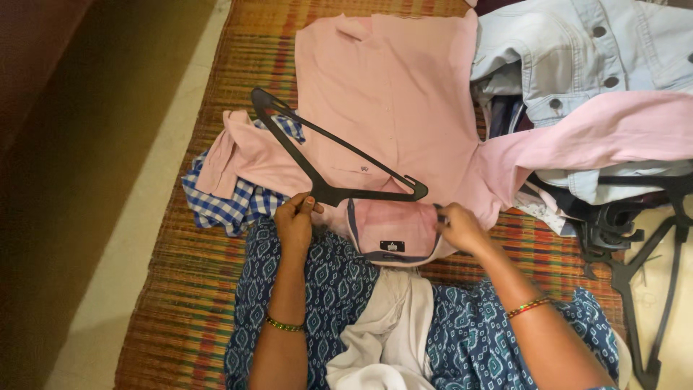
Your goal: The person sits on a mat and places a light blue denim jacket onto a hanger, then buttons it. Next, they pick up a pink shirt, lay it flat, and place it onto a hanger, buttoning it as well.
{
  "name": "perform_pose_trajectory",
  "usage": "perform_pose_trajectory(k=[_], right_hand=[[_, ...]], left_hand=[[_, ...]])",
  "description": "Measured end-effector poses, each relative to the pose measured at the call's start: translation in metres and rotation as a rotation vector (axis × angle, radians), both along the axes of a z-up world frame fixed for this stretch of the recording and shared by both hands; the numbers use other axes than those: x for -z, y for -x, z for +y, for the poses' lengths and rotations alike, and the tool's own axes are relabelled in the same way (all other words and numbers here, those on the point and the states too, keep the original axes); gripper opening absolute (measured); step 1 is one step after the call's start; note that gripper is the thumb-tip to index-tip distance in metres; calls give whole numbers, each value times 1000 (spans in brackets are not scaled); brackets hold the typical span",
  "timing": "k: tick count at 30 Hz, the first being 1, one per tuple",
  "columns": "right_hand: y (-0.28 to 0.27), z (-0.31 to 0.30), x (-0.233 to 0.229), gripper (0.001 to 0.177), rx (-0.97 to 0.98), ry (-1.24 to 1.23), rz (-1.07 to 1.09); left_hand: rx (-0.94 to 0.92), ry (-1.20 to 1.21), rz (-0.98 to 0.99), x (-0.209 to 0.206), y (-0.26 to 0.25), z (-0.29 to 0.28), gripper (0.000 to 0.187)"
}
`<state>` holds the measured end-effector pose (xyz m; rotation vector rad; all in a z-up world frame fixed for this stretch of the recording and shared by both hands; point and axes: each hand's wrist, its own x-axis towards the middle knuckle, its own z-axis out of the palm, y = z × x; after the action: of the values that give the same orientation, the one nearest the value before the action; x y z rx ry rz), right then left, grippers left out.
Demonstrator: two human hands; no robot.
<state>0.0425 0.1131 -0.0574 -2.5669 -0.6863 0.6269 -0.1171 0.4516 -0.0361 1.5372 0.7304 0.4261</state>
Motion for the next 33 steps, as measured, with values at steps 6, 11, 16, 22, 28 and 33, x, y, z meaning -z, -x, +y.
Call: perform_pose_trajectory(k=[6, 11, 16, 22, 28, 33], right_hand=[[-7, -15, -4, 32, 259, -157, -55], [-1, -10, -35, 33, 300, -141, -67], [0, -6, -52, 33, 360, -204, -79], [0, -4, -59, 37, 368, -193, -56], [-3, -4, -64, 37, 356, -215, -50], [1, -4, -67, 35, 399, -354, 50]], left_hand=[[70, -41, 160, -5, 1, -18, 21], [37, 295, 142, -3, -8, -44, 19], [164, 247, 87, 18, -13, -71, 26], [240, 461, 81, 33, -15, -84, 21], [455, 326, 78, 21, -9, -87, 17], [554, 130, 204, 14, -11, -98, 15]])
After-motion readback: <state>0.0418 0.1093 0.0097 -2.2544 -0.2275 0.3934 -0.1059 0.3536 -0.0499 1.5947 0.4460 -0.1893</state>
